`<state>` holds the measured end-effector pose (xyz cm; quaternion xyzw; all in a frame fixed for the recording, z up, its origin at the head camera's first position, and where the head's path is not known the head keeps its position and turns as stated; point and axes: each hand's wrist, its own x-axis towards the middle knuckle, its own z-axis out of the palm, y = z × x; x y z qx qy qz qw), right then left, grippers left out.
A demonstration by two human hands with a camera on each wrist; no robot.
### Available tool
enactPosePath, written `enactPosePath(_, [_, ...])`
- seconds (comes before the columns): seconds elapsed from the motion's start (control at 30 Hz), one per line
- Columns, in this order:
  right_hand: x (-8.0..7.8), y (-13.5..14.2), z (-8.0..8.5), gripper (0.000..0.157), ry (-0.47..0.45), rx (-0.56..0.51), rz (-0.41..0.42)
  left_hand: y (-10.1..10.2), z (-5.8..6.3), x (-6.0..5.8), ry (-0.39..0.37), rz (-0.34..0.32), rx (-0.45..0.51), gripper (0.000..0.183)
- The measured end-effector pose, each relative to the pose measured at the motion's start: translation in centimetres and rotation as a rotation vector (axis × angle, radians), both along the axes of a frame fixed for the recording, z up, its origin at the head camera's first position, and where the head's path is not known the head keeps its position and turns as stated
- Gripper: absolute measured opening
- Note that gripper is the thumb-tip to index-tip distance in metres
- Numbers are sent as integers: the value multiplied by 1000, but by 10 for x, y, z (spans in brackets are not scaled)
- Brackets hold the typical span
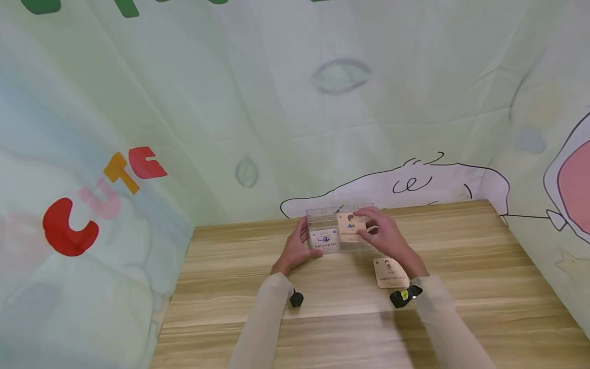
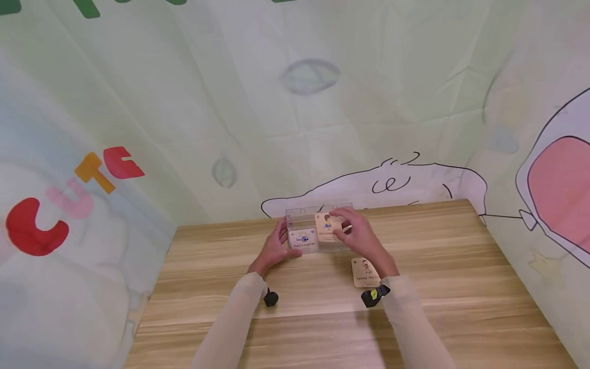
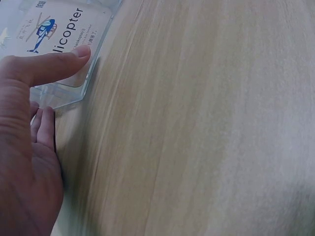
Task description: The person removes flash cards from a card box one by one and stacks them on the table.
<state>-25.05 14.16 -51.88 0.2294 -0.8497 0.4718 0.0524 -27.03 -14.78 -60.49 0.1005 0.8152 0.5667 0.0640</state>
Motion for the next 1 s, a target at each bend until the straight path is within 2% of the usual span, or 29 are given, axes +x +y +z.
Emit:
enactPosePath(0.2, [5, 19, -4, 49, 13, 44, -28, 0, 0, -1, -17, 1, -1, 117])
enactPosePath(0.5, [19, 46, -12, 51, -58, 74, -73, 0, -1, -2, -8, 3, 24, 117])
enactPosePath(0.7, [25, 59, -13, 50, -72, 91, -83, 1, -2, -2, 3, 5, 42, 118])
enactPosePath(0.93, [34, 73, -14, 52, -111, 71, -72, 5, 38, 18, -4, -13, 58, 111])
enactPosePath(1.0, [37, 76, -15, 52, -130, 72, -74, 5, 37, 17, -9, -12, 57, 111])
